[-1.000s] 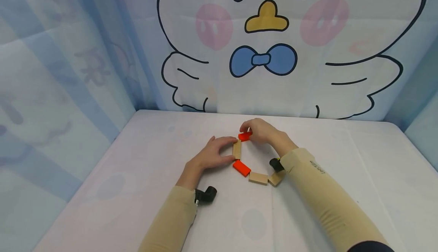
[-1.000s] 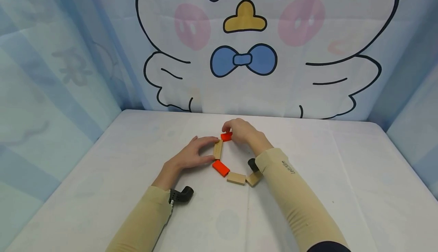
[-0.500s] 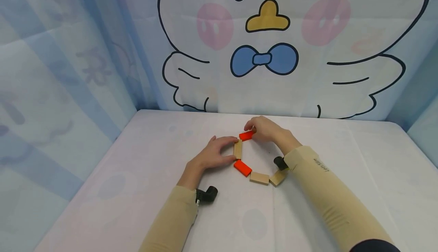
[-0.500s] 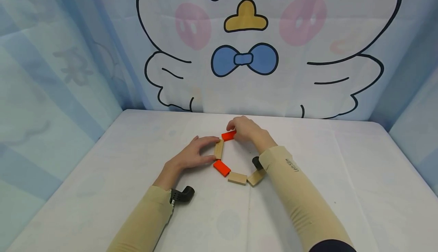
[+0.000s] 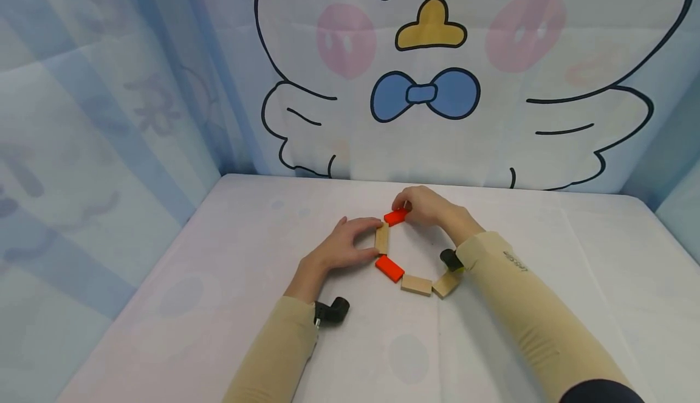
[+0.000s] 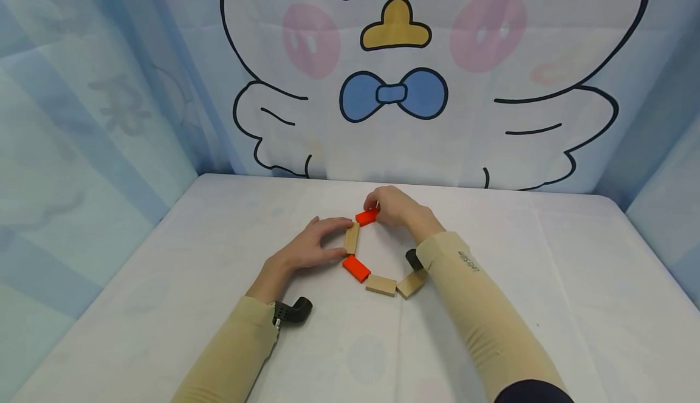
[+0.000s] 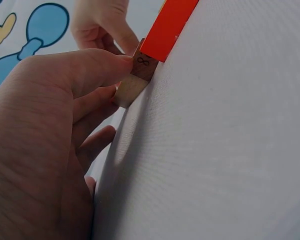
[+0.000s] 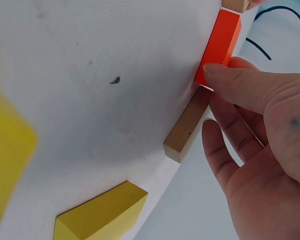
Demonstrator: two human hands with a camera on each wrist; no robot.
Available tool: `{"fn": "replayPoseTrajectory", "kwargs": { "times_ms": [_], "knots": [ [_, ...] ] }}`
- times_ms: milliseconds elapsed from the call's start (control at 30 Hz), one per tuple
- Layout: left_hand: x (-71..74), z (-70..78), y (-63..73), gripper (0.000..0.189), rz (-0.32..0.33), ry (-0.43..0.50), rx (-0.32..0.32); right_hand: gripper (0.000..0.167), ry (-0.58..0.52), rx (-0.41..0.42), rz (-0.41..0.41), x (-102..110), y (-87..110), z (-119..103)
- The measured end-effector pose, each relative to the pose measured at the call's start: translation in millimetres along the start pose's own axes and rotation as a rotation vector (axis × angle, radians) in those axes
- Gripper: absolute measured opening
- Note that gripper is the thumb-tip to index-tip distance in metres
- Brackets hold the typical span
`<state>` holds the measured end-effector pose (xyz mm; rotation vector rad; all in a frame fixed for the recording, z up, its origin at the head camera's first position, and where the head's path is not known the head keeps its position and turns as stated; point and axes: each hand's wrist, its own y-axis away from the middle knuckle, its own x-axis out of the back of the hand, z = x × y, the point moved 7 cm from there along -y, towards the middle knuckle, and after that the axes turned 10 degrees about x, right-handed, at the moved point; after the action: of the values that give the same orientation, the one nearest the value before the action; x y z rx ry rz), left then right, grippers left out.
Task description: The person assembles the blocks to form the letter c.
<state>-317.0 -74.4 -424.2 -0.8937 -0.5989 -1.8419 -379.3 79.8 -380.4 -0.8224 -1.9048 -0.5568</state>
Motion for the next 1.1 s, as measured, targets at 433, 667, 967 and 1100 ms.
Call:
{"fn": "replayPoseTrajectory", "kwargs": {
  "times_ms": [433,667,967,1100],
  "knots": [
    [-1.5,0.1,-1.4,0.057,-0.002,0.001,0.005,0.029,0.008,0.0,-0.002,-0.5,-6.3,-4.3],
    [-0.2,1.8,0.1,0.057,-0.004,0.005,0.003,0.028,0.029,0.019,0.001,-0.5,-7.7,-5.2],
    [0.2,1.3,0.3,0.056,-0.006,0.008,0.001,0.029,0.023,0.03,0.007,-0.9,-8.3,-6.1],
    [0.3,1.1,0.4,0.056,-0.007,0.01,-0.005,0.029,0.018,0.026,0.004,-1.5,-8.7,-6.0]
  ]
}}
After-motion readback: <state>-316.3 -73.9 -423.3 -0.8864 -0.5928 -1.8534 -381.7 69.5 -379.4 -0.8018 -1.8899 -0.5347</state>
